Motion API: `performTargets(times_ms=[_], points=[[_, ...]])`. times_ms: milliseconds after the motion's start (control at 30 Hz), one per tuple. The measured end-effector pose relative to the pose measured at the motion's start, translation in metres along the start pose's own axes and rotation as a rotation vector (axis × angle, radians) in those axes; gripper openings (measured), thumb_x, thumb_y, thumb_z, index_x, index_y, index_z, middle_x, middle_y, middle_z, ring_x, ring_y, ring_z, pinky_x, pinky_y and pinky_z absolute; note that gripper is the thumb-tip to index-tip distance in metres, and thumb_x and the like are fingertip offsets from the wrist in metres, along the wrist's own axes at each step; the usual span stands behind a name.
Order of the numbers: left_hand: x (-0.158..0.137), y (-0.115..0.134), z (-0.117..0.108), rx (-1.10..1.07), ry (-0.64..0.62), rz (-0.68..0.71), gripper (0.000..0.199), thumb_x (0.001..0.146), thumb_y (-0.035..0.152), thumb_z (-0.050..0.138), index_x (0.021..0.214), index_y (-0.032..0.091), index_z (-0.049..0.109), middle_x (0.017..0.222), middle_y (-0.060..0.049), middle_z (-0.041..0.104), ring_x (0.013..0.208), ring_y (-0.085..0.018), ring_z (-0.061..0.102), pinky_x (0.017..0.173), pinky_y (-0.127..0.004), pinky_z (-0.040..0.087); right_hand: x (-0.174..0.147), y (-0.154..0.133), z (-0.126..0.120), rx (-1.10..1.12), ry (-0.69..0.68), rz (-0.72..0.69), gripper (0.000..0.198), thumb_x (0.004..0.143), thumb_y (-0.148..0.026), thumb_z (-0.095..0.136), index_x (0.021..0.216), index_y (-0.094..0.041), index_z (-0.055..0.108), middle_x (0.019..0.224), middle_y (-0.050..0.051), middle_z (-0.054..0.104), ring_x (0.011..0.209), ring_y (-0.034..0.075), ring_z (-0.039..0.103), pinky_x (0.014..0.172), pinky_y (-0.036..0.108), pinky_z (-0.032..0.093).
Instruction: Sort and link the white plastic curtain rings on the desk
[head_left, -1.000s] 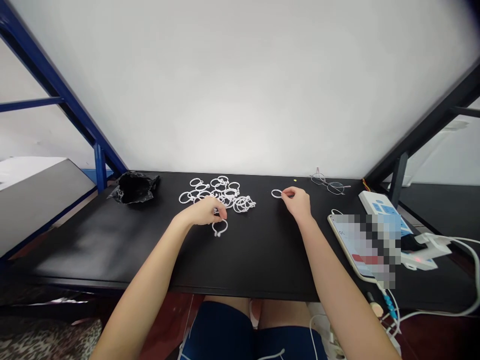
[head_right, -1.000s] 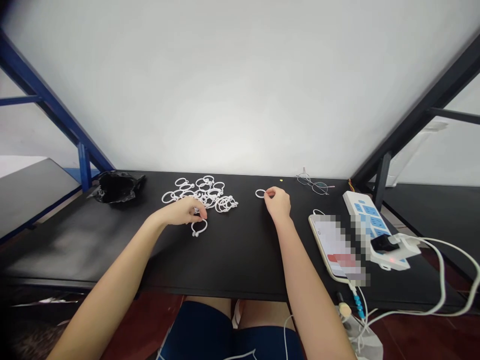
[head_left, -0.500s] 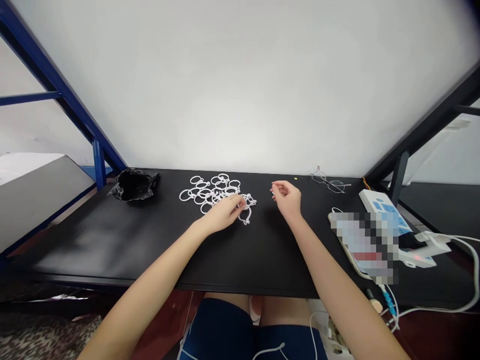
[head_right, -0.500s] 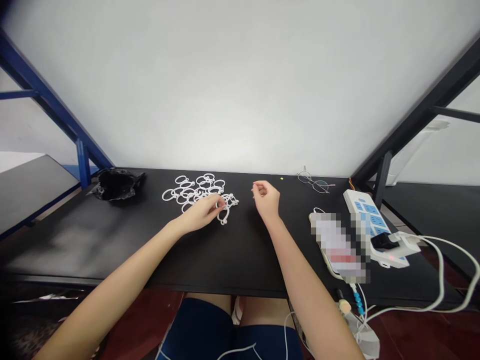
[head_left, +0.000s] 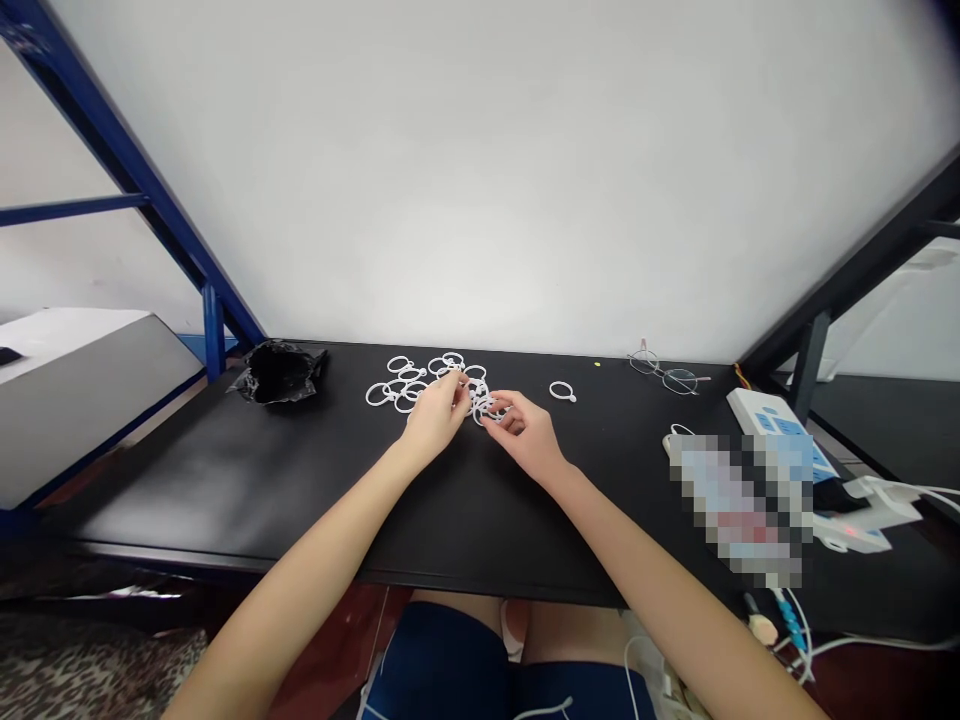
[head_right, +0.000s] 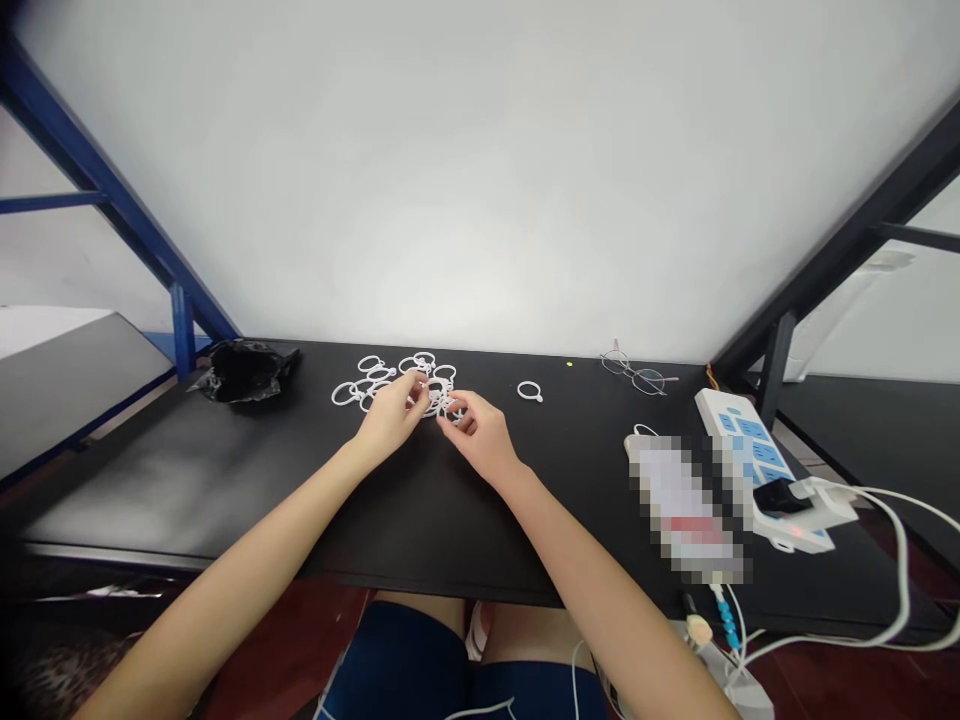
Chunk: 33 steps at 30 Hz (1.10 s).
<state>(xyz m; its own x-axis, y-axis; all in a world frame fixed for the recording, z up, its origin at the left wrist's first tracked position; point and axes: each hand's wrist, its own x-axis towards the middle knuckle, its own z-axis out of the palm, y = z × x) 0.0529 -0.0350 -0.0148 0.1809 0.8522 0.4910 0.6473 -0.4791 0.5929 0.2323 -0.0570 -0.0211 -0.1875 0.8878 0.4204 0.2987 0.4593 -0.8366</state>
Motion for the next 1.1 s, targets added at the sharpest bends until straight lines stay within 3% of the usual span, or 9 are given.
performTargets(times_ms=[133,533,633,767,933,1100], points=[[-0.001,-0.001,0.005,0.011,0.017,0.058,0.024,0.089,0.022,0.047,0.107,0.018,0.062,0.094,-0.008,0.066,0.079,-0.018,0.061,0.073,-0.029,0.048,0.003,-0.001,-0.002,-0.051,0.118,-0.014,0.019,0.082,-0.037,0.062,0.091,-0.021,0.065,0.088,0.006,0.067,0.064,0.016,0.062,0.056,0.028,0.051],[-0.001,0.001,0.005,-0.035,0.011,0.048,0.025,0.089,0.026,0.048,0.104,0.016,0.066,0.085,-0.007,0.066,0.073,-0.017,0.06,0.07,-0.029,0.049,0.005,0.0,-0.008,-0.059,0.118,-0.064,0.015,0.082,-0.035,0.063,0.081,-0.021,0.068,0.086,0.005,0.066,0.067,0.016,0.061,0.056,0.028,0.051],[0.0,0.007,0.002,-0.12,-0.032,-0.007,0.029,0.09,0.036,0.05,0.106,0.017,0.065,0.089,-0.007,0.066,0.078,-0.018,0.061,0.062,-0.026,0.049,0.007,-0.001,-0.008,0.031,0.136,0.031,0.019,0.078,-0.039,0.067,0.079,-0.02,0.068,0.081,0.005,0.067,0.063,0.016,0.061,0.055,0.029,0.052],[0.0,0.014,0.001,-0.3,-0.17,-0.048,0.05,0.083,0.048,0.059,0.124,0.019,0.053,0.109,-0.009,0.063,0.086,-0.019,0.061,0.054,-0.022,0.047,0.01,0.0,-0.008,0.254,0.084,0.208,0.03,0.069,-0.044,0.074,0.08,-0.017,0.068,0.062,0.001,0.063,0.052,0.014,0.056,0.048,0.027,0.05],[-0.002,0.016,0.004,-0.342,-0.17,-0.069,0.032,0.087,0.046,0.054,0.099,0.017,0.061,0.082,-0.004,0.064,0.072,-0.014,0.058,0.056,-0.022,0.044,0.011,-0.002,-0.006,0.39,0.01,0.247,0.033,0.065,-0.044,0.078,0.078,-0.016,0.068,0.065,0.002,0.065,0.054,0.012,0.056,0.046,0.024,0.048],[-0.002,0.015,0.004,-0.378,-0.117,-0.107,0.025,0.088,0.037,0.05,0.08,0.016,0.059,0.069,0.0,0.06,0.062,-0.012,0.053,0.056,-0.022,0.041,0.009,-0.006,-0.002,0.409,-0.095,0.263,0.034,0.072,-0.049,0.072,0.08,-0.017,0.064,0.068,0.001,0.066,0.052,0.01,0.055,0.047,0.023,0.048]])
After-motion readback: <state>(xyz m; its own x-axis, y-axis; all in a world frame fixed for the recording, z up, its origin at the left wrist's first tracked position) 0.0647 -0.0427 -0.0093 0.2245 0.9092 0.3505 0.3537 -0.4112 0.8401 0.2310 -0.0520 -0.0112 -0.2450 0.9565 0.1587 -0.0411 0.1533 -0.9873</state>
